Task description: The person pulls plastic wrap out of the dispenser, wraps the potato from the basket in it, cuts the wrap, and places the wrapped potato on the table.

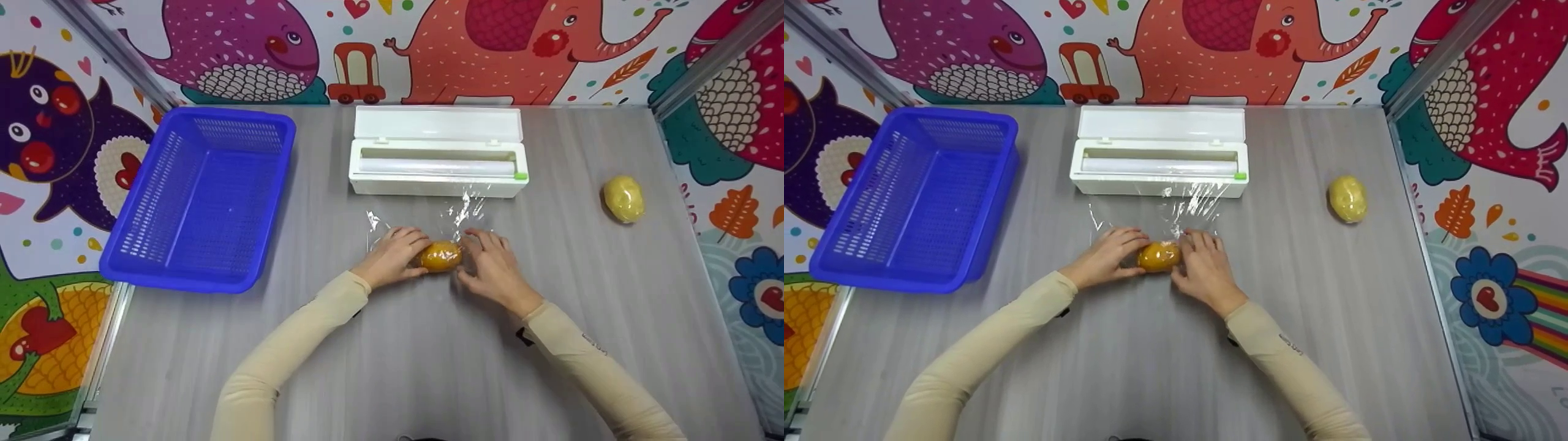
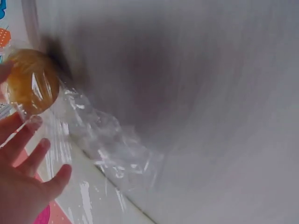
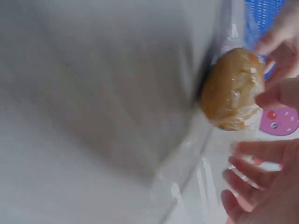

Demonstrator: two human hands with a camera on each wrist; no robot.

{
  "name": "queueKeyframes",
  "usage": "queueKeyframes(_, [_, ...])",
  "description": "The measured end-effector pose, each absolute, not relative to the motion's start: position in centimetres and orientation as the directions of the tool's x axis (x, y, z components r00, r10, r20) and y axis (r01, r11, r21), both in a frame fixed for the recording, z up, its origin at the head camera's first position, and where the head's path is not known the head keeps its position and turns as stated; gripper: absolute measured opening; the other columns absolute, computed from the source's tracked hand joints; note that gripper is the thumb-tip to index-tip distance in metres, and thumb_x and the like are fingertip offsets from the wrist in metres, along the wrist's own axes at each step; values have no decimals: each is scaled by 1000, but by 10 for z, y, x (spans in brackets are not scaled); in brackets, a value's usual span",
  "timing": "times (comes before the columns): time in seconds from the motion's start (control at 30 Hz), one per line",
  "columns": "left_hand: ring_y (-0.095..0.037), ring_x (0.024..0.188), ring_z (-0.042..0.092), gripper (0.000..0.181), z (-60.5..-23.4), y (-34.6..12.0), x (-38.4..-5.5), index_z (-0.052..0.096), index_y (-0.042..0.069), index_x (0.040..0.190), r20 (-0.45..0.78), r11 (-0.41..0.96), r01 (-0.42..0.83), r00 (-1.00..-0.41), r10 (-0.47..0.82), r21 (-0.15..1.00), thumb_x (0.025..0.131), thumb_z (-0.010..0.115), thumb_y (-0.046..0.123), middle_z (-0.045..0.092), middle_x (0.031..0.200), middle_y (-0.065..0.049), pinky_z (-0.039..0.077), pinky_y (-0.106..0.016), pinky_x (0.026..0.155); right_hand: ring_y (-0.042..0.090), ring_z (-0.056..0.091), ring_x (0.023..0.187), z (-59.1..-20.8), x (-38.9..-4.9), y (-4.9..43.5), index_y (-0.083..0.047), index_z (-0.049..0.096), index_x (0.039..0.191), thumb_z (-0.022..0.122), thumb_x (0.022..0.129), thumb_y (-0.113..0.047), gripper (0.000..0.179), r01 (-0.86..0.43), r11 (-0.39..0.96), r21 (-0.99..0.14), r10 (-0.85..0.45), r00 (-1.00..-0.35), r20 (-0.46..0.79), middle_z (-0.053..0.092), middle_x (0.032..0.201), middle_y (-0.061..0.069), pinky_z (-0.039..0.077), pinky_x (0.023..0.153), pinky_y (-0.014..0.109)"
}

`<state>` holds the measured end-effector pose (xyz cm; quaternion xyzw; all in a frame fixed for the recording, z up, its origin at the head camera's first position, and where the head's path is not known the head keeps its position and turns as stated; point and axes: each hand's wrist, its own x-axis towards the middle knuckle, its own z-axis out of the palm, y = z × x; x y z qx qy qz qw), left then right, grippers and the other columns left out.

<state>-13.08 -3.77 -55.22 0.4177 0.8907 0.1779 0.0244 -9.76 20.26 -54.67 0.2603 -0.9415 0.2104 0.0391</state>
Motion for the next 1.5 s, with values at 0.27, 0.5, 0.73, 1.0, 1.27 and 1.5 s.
queueKeyframes(0.27, [-28,123,48,50,-555,-34,-132,59,4,126,101,622,717,-677,729,315,88,70,34,59,127,-9,33,-48,104,36,54,110,-546,-99,187,5,55,126,85,71,-36,75,-609,774,-173,-587,-793,164,58,120,21,36,98,49])
queueKeyframes(0.5, [-29,123,48,62,-557,-29,-122,53,2,133,22,705,651,-739,674,281,85,74,36,57,129,-11,32,-51,105,36,60,97,-553,-102,178,7,56,114,85,69,-13,57,-582,807,-93,-551,-801,232,62,107,21,45,89,46])
queueKeyframes(0.73, [-27,115,52,60,-559,-30,-118,49,3,135,-18,747,625,-764,645,227,85,74,25,61,121,-11,36,-44,101,37,61,95,-546,-114,185,5,58,109,86,67,-11,53,-607,767,-209,-588,-795,153,63,104,21,46,87,48])
queueKeyframes(1.0, [-31,121,43,56,-556,-47,-132,54,3,132,-90,725,614,-741,666,312,84,76,22,52,129,-16,34,-49,102,38,58,103,-538,-134,195,7,57,120,84,72,-16,59,-569,725,-388,-623,-782,-17,62,113,21,43,92,51])
queueKeyframes(1.27, [-33,132,33,84,-541,-39,-136,40,3,144,-64,710,619,-737,673,335,78,78,40,37,143,-17,26,-51,107,36,60,99,-541,-142,199,7,57,120,84,72,-16,60,-509,725,-464,-601,-796,-66,62,112,21,46,90,50])
queueKeyframes(1.5, [-26,122,46,69,-546,-13,-137,44,3,139,-33,712,647,-733,679,271,86,70,38,52,133,-10,33,-43,101,34,57,106,-548,-147,205,7,55,126,82,75,-13,61,-426,666,-613,-593,-800,-89,60,118,20,44,95,47])
